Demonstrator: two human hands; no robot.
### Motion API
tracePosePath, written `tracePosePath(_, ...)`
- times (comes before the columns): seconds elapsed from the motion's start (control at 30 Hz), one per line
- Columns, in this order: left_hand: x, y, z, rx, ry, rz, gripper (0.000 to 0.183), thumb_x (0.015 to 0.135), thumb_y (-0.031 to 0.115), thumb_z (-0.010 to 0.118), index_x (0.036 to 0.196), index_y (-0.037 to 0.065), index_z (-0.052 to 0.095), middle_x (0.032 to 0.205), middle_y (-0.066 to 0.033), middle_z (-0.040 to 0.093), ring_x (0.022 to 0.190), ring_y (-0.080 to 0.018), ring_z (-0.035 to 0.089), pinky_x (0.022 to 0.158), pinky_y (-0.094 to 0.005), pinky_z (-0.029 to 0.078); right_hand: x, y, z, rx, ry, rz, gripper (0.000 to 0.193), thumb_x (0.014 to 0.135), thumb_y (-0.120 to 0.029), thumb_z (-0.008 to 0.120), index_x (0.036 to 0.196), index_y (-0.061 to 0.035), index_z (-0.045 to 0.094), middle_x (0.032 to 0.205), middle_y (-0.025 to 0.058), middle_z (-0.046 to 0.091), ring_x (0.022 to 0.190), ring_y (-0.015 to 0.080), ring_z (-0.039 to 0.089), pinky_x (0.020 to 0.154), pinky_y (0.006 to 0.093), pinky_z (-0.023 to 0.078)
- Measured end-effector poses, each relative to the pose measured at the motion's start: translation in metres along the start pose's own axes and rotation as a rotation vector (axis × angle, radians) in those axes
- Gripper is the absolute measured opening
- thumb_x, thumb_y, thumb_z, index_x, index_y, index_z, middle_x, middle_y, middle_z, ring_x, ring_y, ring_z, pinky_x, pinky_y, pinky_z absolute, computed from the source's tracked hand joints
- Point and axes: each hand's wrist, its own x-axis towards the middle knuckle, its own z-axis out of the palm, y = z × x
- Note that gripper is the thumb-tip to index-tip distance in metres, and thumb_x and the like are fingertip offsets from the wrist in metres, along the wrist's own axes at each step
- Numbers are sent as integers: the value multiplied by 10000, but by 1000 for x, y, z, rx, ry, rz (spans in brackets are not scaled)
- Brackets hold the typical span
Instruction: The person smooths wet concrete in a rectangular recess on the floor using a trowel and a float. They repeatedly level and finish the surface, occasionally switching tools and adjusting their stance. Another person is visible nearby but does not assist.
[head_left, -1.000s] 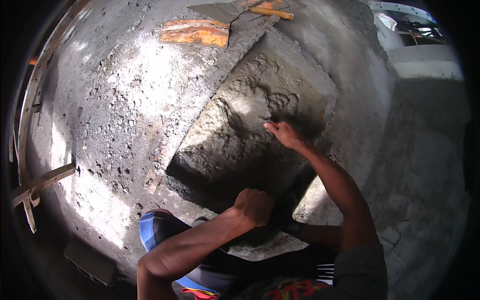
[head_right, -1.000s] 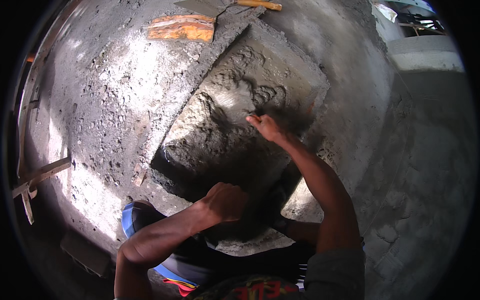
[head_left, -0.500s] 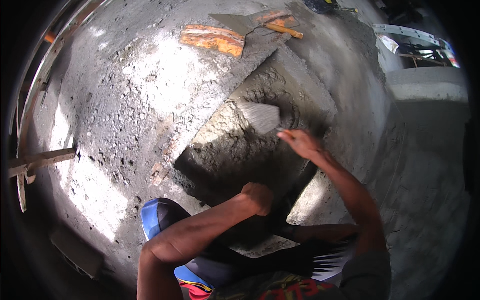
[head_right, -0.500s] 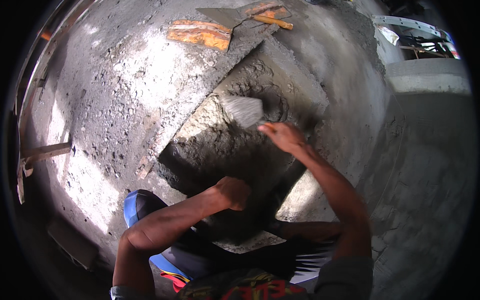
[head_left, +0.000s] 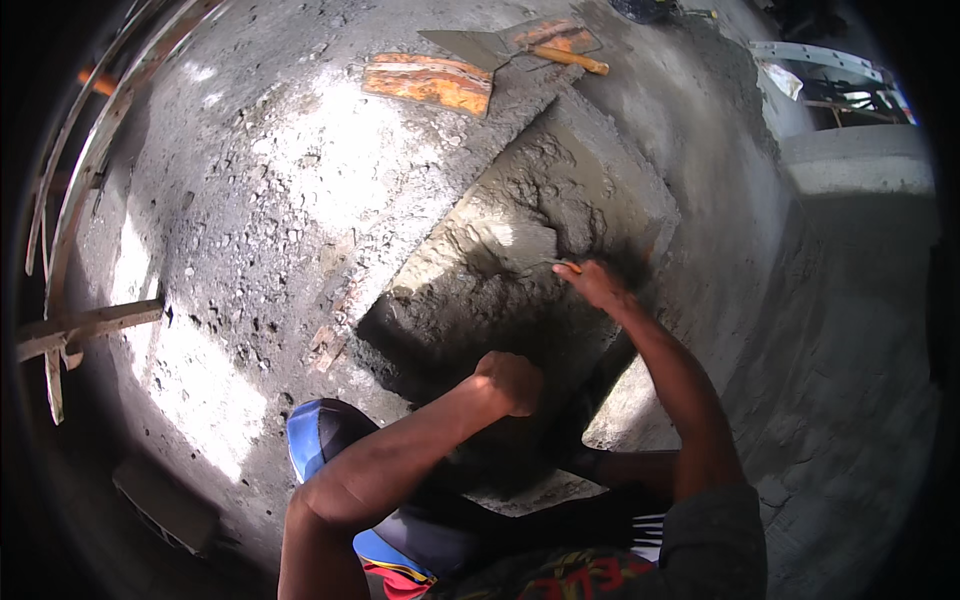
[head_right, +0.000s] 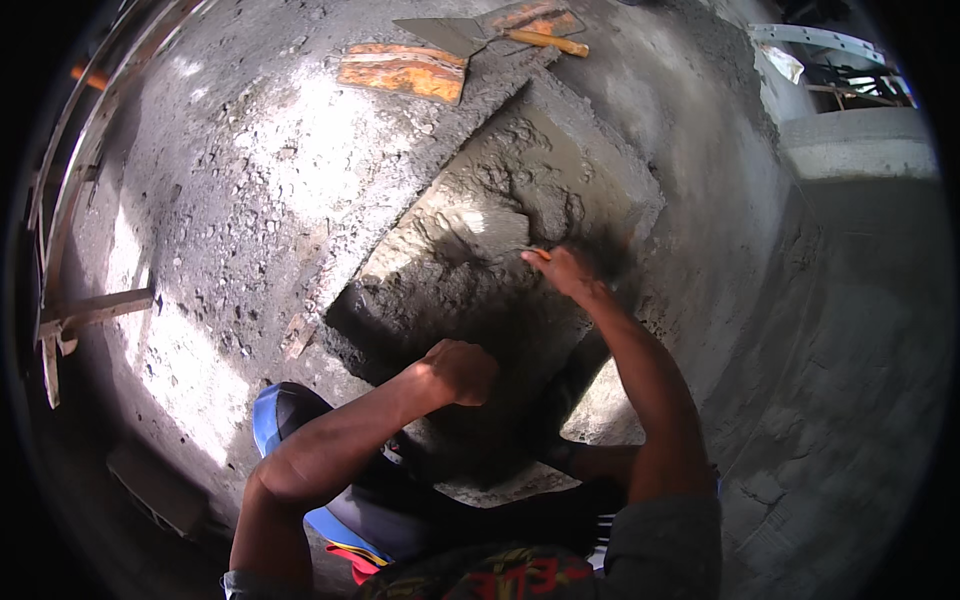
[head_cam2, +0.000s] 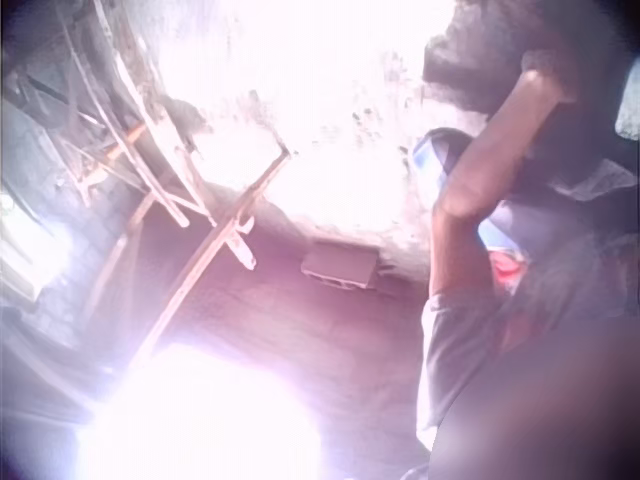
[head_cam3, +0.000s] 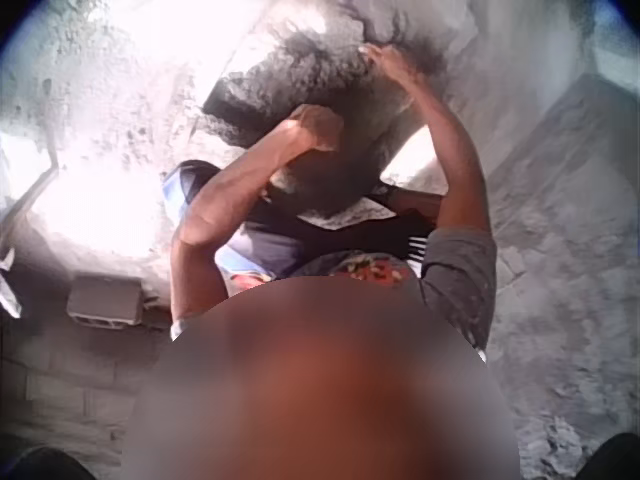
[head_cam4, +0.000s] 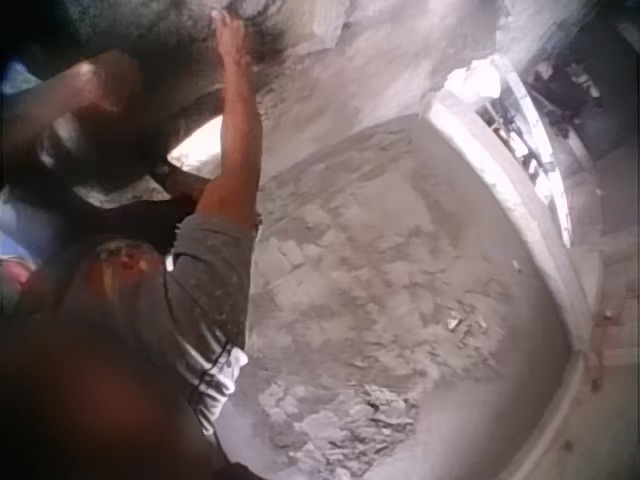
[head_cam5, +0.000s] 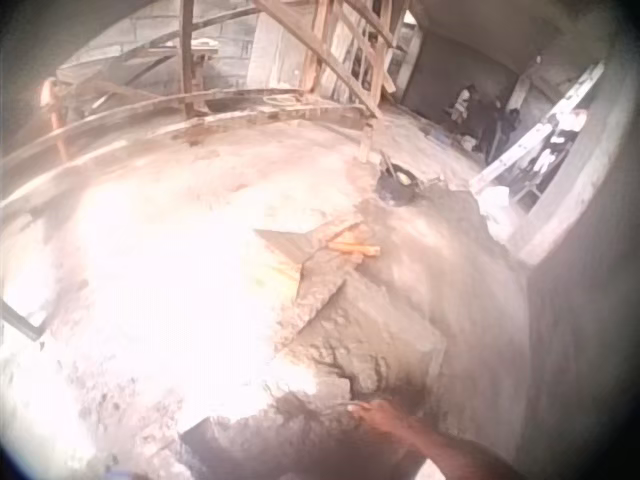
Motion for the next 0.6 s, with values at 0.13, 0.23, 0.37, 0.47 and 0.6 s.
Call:
tracePosePath(0.13, -15, -14, 14, -91, 56, -56, 297, 805, 133, 606, 1054, 95, 764, 1105, -133, 740, 1057, -300, 712, 843, -420, 576, -28, 8, -62, -170, 27, 87, 815, 897, -758, 480, 956, 14, 732, 870, 285, 700, 888, 455, 695, 761, 519, 537)
tracePosePath(0.23, -17, -17, 18, -73, 49, -15, 300, 806, 141, 598, 1052, 92, 763, 1116, -135, 736, 1072, -308, 704, 849, -423, 575, -30, -19, -81, -189, -29, 30, 831, 895, -779, 449, 995, -6, 736, 905, 282, 701, 916, 446, 693, 782, 518, 533)
tracePosePath(0.37, -8, -9, 11, -35, -14, 6, 295, 800, 146, 610, 1045, 87, 762, 1102, -137, 737, 1054, -308, 707, 849, -415, 575, -2, -65, -53, 94, -118, 33, 850, 883, -806, 420, 1052, -31, 727, 961, 285, 696, 951, 452, 684, 801, 520, 520)
tracePosePath(0.47, -2, -3, 7, -71, 32, 37, 290, 796, 154, 618, 1038, 87, 764, 1078, -134, 742, 1041, -302, 712, 848, -416, 575, 16, -51, -21, 152, -34, 70, 851, 880, -800, 436, 1057, -18, 722, 957, 283, 698, 944, 457, 684, 799, 526, 517)
tracePosePath(0.6, 1, -1, -1, -66, 61, 59, 277, 789, 153, 626, 1019, 89, 767, 1046, -125, 749, 1026, -296, 718, 843, -418, 575, 19, 6, -10, 84, -19, 222, 838, 885, -769, 482, 1051, 18, 717, 964, 293, 698, 941, 465, 682, 801, 534, 518)
